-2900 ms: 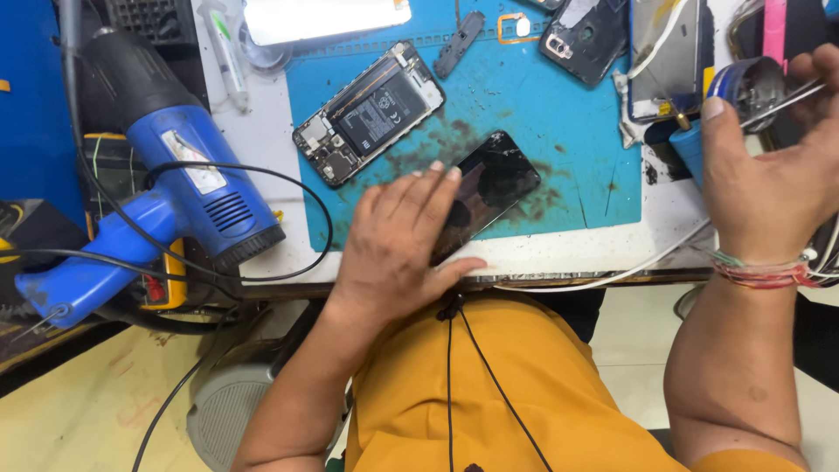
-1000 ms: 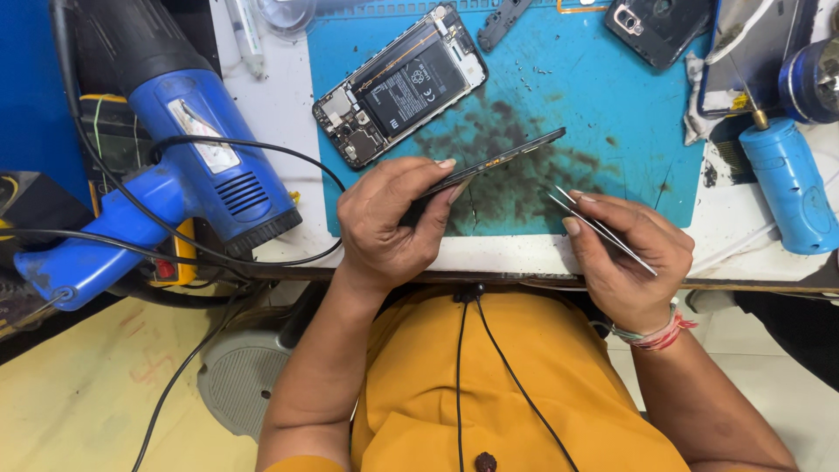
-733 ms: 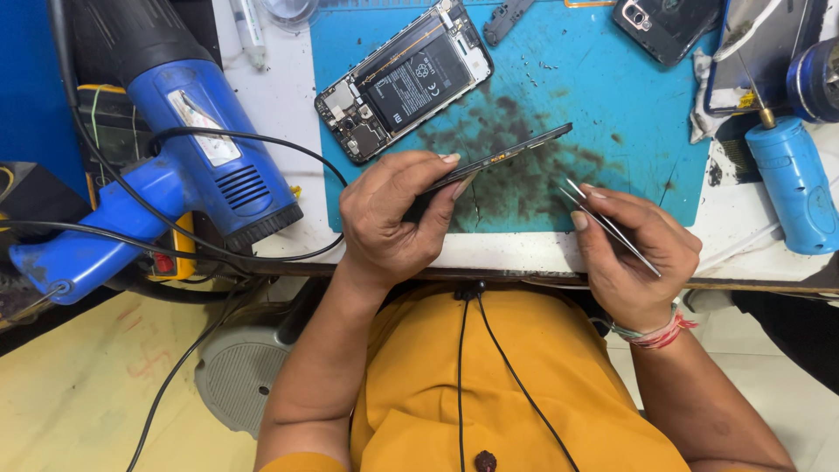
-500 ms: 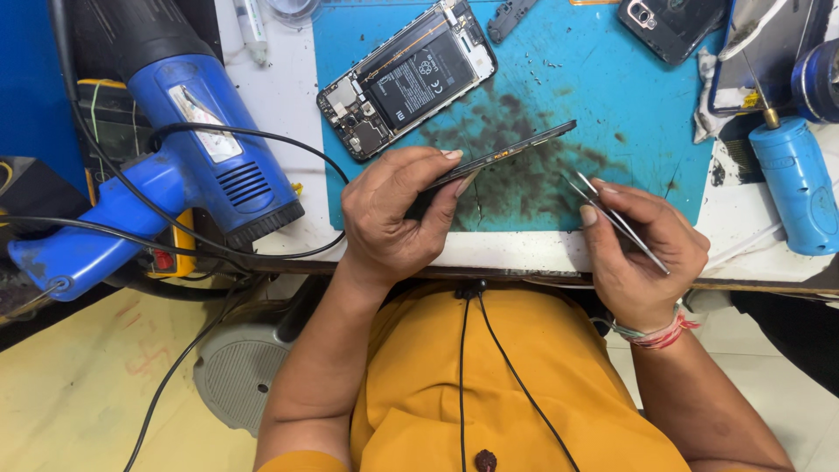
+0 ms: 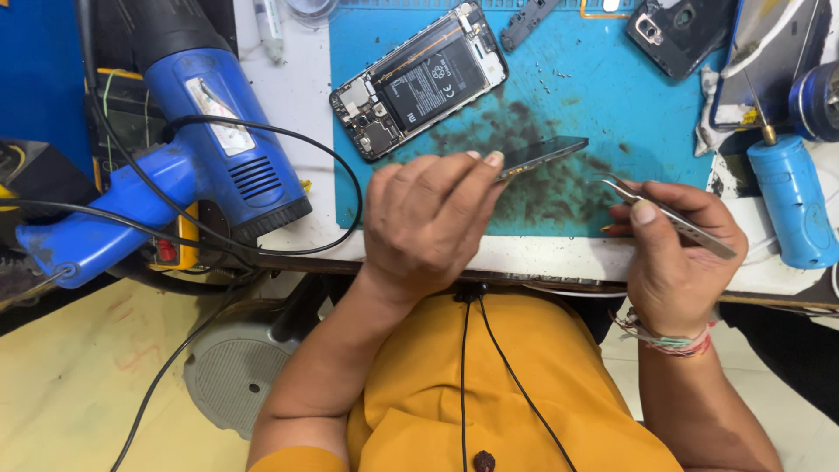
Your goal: The person retrieves a flexible ribbon cable from a plastic parts box and places it on the workbench. They then use tweezers to apply a small amount of solder paste to the edge of a smartphone screen assembly. Finally, the person uses a soldering iron to heat the paste on the screen's connector area.
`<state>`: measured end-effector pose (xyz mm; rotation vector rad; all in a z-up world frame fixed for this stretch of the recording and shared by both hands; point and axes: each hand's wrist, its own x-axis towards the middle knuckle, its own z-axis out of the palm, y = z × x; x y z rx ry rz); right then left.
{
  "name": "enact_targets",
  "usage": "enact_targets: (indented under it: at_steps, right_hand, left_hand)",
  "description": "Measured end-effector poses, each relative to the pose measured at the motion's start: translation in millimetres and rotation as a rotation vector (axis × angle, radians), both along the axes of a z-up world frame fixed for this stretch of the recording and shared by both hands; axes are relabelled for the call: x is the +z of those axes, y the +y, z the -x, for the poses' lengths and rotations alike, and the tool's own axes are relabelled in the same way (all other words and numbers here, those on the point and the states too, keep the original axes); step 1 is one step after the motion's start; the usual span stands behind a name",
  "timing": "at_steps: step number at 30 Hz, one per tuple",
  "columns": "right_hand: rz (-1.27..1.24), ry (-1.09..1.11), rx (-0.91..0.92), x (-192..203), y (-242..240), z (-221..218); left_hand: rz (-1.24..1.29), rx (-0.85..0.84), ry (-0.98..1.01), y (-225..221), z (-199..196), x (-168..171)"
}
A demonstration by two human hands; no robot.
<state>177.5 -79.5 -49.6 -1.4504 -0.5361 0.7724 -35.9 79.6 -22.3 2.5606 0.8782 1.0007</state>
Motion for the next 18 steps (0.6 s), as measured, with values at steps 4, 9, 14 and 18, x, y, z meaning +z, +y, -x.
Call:
enact_targets:
  at_steps: [4, 9, 14, 18]
  right_hand:
    - [-0.103, 0.076, 0.022, 4.9, 5.2, -4.4]
    - [-0.173, -0.033, 0.169, 20.5, 24.2, -7.0]
    - [-0.104, -0.284, 0.401, 46.1, 58.7, -22.9]
    - [-0.083, -0.326, 0.578, 60.9, 84.6, -31.8]
  left_hand:
    - [0.054, -0.051, -0.046, 0.7, -4.9, 5.9]
    - [0.079, -0.157, -0.127, 12.4, -3.7, 0.4]
    - [0.089, -0.234, -0.187, 21.7, -1.9, -5.5]
    - [0.084, -0.270, -0.193, 26.9, -0.4, -9.6]
